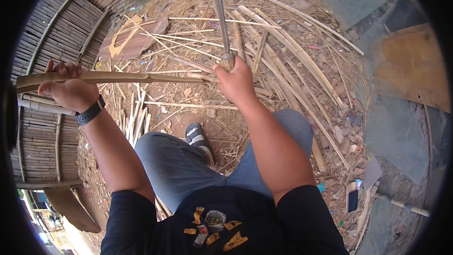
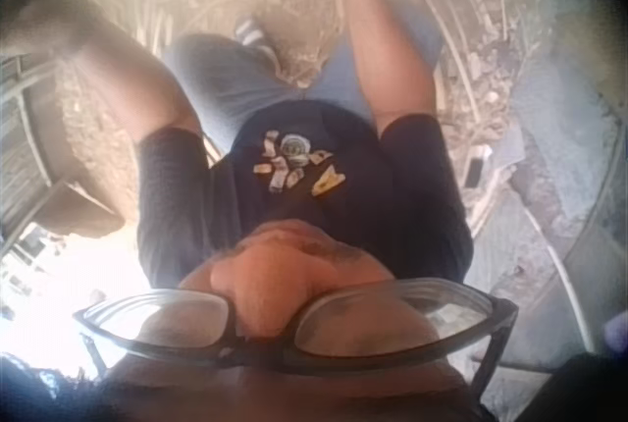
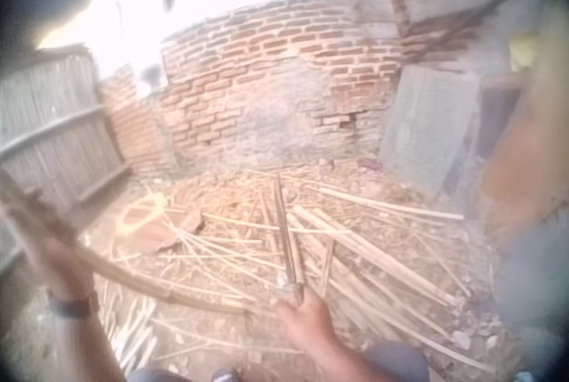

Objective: The person sits on the ground and uses a knife to split a long bamboo pole into thin strips. They hold the bamboo with one hand and use the knife to carefully separate the fibers, occasionally adjusting the grip and the position of the bamboo.

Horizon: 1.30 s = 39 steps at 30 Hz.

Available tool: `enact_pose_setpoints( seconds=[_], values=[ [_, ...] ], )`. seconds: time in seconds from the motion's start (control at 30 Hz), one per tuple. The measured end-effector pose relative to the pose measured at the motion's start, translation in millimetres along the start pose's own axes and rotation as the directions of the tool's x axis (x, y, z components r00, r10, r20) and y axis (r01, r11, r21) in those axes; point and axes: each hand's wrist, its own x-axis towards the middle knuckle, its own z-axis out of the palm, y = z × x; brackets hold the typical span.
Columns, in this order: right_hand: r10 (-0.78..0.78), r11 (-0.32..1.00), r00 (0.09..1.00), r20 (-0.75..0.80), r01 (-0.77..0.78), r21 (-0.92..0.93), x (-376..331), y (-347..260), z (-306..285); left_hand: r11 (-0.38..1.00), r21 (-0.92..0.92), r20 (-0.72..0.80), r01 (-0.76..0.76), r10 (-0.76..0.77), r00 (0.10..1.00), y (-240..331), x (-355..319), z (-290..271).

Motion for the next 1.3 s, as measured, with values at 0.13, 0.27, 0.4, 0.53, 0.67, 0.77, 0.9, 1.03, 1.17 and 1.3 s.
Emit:
enact_pose_setpoints(
  seconds=[0.13,0.27,0.4,0.53,0.67,0.77,0.9,1.03,1.17,1.3],
  values=[
    [-0.052,0.982,0.998,0.037,0.057,-0.182,9,18,-1,0.981,0.115,0.093,-0.158,0.148,0.985,1,12,-2],
    [-0.016,0.909,0.989,0.144,0.075,-0.411,3,11,-2,0.987,0.042,0.063,-0.155,0.152,0.986,15,17,-9],
    [0.077,0.787,0.967,0.242,0.09,-0.61,-3,23,9,0.991,-0.13,0.102,0.003,0.01,0.995,17,20,-23],
    [0.025,0.9,0.94,0.34,0.127,-0.417,-25,17,37,0.986,-0.165,0.09,0.006,0.009,0.996,15,22,-19],
    [-0.292,0.808,0.921,0.259,0.383,-0.448,-17,7,57,0.994,-0.086,0.129,-0.068,0.079,0.989,8,31,-4],
    [-0.193,0.865,0.95,0.246,0.283,-0.413,-13,-23,68,0.994,-0.093,0.133,-0.063,0.075,0.988,3,37,-1],
    [-0.432,0.893,0.887,0.161,0.446,-0.063,-26,-63,85,0.992,-0.076,0.135,-0.097,0.107,0.985,-2,41,-2],
    [-0.421,0.897,0.892,0.163,0.436,-0.07,-45,-27,109,0.993,-0.069,0.135,-0.097,0.105,0.985,-3,41,5],
    [-0.045,0.804,0.894,0.446,0.298,-0.515,-36,8,114,0.993,-0.011,0.058,-0.114,0.115,0.992,-4,38,-6],
    [-0.031,0.848,0.884,0.467,0.271,-0.456,-25,11,104,0.997,-0.038,0.079,-0.071,0.074,0.994,-4,40,-6]
  ],
)
